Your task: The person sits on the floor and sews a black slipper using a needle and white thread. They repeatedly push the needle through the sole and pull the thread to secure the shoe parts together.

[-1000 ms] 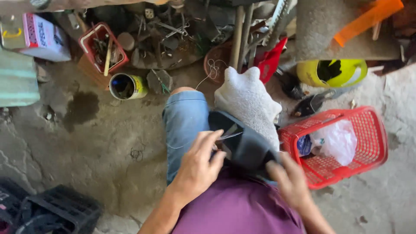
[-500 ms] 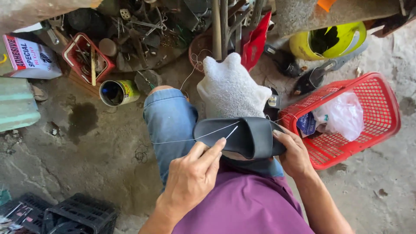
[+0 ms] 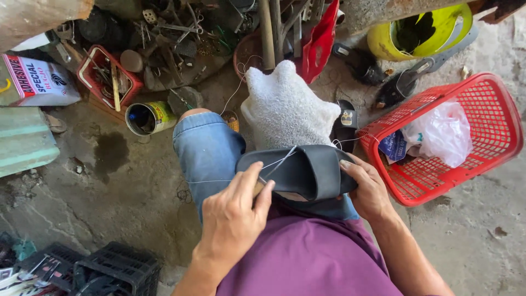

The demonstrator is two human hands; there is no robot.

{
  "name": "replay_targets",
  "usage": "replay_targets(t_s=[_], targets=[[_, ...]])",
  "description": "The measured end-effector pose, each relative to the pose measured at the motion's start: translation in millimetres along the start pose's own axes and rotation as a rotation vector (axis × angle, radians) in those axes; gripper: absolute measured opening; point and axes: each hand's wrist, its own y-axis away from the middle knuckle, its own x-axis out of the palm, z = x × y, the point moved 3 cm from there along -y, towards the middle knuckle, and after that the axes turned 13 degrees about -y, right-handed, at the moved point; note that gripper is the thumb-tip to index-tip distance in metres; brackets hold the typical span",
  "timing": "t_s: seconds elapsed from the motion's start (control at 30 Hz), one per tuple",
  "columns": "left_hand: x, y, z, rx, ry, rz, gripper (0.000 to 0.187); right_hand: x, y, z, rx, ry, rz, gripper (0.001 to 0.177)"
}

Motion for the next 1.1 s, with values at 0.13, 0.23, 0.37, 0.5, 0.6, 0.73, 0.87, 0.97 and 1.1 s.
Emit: replay_targets(t_s=[0.13, 0.23, 0.37, 0.5, 0.6, 0.73, 0.87, 0.97, 1.1], targets=[[22, 6, -3, -0.030, -0.042, 0.008, 0.027, -12, -3, -10, -0.037, 0.017, 0.006, 0.030], [31, 9, -19, -0.014, 0.024, 0.043, 0.022, -12, 0, -10, -0.010, 0.002, -0.010, 0.027], [36, 11, -39, 0.002, 0.115, 0.057, 0.013, -14, -1, -11, -0.018, 0.001, -0.011, 0.024], [19, 10, -39, 0.043, 0.260, 0.049, 0.028, -10, 0, -8, -0.024, -0.036, 0.030, 0.030], [-5, 9, -28, 0.036, 0.311, 0.083, 0.038, -12, -2, -9, -0.021, -0.041, 0.016, 0.037], [-19, 11, -12, 0.069, 0.145, 0.002, 0.031, -7, -3, -5, 0.009, -0.043, -0.023, 0.032], [-13, 9, -12, 0.054, 0.054, -0.002, 0.031, -5, -2, -4, 0.017, -0.077, 0.015, 0.020], [-11, 5, -18, 0.077, -0.043, 0.007, 0.035, -6, -2, -4, 0.005, -0.055, -0.004, 0.026], [-9, -3, -24, 0.109, -0.127, -0.006, 0.036, -6, -2, -5, -0.012, -0.069, 0.022, 0.023]])
